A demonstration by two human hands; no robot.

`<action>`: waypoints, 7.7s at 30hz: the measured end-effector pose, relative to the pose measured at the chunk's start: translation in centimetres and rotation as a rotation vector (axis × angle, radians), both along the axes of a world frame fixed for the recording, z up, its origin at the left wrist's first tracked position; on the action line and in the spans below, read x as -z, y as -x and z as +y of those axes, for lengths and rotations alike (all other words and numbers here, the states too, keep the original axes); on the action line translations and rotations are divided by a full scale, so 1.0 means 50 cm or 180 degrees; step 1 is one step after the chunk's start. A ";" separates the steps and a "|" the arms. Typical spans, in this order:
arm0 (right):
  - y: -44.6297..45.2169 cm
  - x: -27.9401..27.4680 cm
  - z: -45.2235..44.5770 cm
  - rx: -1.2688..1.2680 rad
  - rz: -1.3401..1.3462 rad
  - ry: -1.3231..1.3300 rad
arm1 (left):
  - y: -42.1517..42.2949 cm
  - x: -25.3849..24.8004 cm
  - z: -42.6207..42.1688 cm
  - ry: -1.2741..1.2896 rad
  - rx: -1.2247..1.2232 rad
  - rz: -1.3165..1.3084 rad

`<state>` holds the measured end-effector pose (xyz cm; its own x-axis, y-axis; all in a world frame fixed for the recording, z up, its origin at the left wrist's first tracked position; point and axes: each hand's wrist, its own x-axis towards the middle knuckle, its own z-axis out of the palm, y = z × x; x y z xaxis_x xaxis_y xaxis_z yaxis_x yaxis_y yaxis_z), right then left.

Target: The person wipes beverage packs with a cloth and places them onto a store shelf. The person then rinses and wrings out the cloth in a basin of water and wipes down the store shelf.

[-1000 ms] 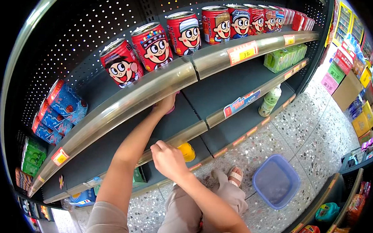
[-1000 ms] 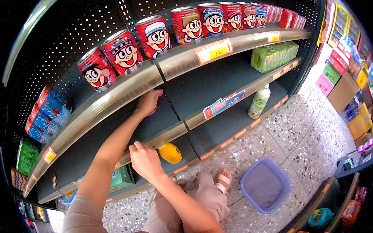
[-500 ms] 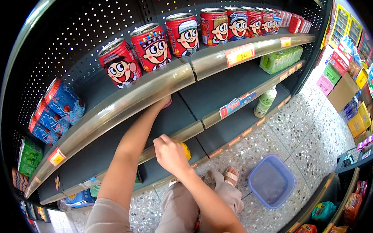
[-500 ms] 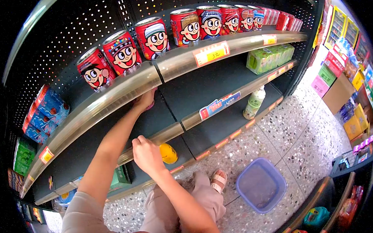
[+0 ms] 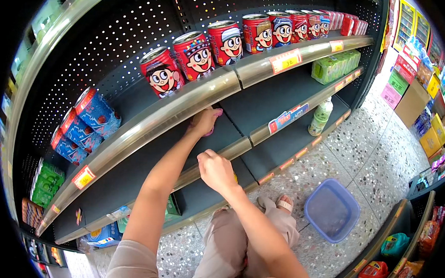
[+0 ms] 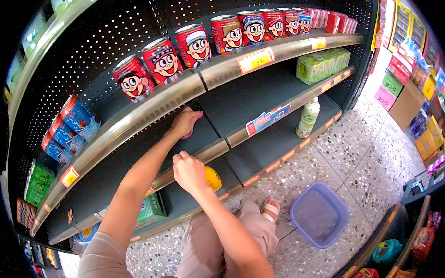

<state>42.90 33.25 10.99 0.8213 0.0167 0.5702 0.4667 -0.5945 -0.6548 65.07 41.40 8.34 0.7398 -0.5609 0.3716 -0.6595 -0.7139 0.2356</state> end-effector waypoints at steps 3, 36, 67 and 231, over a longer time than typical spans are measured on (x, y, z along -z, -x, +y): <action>0.005 0.003 0.003 0.0001 -0.0064 -0.0006 | 0.049 -0.007 0.010 0.0120 -0.0071 0.0348; 0.010 -0.008 0.007 -0.0202 0.0309 0.0240 | -0.146 0.077 0.032 0.0045 -0.0792 -0.0823; 0.010 0.010 0.012 -0.0193 0.0260 0.0417 | -0.029 0.006 0.053 0.0098 -0.0185 -0.0229; -0.105 0.083 -0.056 -0.0026 -0.0871 -0.2558 | -0.164 -0.166 0.010 -0.1166 -0.0506 -0.3145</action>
